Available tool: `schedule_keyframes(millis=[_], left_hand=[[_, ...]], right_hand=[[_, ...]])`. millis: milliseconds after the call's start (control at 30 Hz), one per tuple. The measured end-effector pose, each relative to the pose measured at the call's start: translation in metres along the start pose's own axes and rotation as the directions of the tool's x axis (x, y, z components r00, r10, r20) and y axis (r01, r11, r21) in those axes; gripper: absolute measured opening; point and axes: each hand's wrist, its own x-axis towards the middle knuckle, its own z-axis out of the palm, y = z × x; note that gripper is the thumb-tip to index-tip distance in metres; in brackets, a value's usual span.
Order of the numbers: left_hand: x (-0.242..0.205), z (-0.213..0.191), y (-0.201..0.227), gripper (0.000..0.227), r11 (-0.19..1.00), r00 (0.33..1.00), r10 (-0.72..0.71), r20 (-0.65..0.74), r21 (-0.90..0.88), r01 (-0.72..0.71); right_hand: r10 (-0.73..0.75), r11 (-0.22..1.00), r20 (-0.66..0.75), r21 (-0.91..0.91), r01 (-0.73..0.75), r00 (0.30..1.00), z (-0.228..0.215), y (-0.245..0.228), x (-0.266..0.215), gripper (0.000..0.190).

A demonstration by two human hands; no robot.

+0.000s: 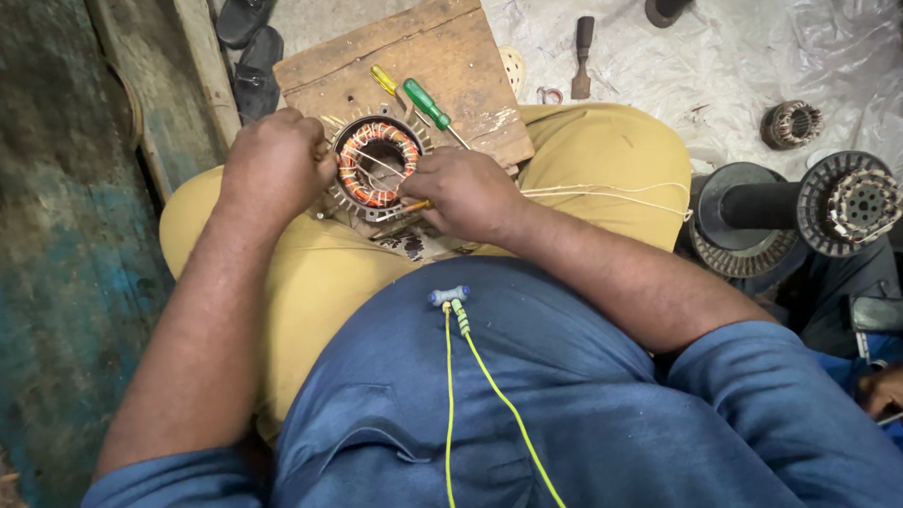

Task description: The person winds white wire into the slots of a motor stator resting on a wooden block. They use a yellow-handled screwdriver to press the wire into the slots and pull the wire taut. The person repeats this winding and tucking process across the stator.

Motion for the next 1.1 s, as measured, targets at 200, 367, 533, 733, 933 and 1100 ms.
schedule_keyframes(millis=[200,367,533,733,933,1100], left_hand=[[0.001,-0.001,-0.001,0.011,1.000,0.999,-0.027,0.030,0.001,0.027],[0.001,-0.008,0.002,0.012,0.998,0.996,-0.060,0.069,0.024,0.059],[0.003,-0.013,0.005,0.012,0.995,0.992,-0.077,0.104,0.064,0.070],[0.002,-0.020,0.002,0.012,0.998,0.995,-0.044,0.089,0.042,0.041],[0.000,-0.022,-0.003,0.009,0.997,0.997,0.071,0.023,0.004,-0.071],[-0.002,-0.017,-0.003,0.015,0.998,0.999,0.020,0.038,-0.061,-0.018]], right_hand=[[-0.019,1.000,-0.028,-0.017,0.019,0.999,0.000,-0.002,0.002,0.024],[-0.011,1.000,-0.041,-0.013,0.010,0.999,-0.001,-0.002,0.005,0.029],[-0.019,0.999,-0.039,-0.041,0.017,0.999,0.002,0.000,0.010,0.031],[-0.016,1.000,-0.061,-0.018,0.015,0.998,0.003,0.005,0.015,0.030],[0.037,0.995,-0.133,0.096,-0.025,0.990,0.010,-0.001,0.016,0.022],[0.185,0.910,-0.080,0.391,-0.140,0.979,0.009,-0.008,0.030,0.010]])
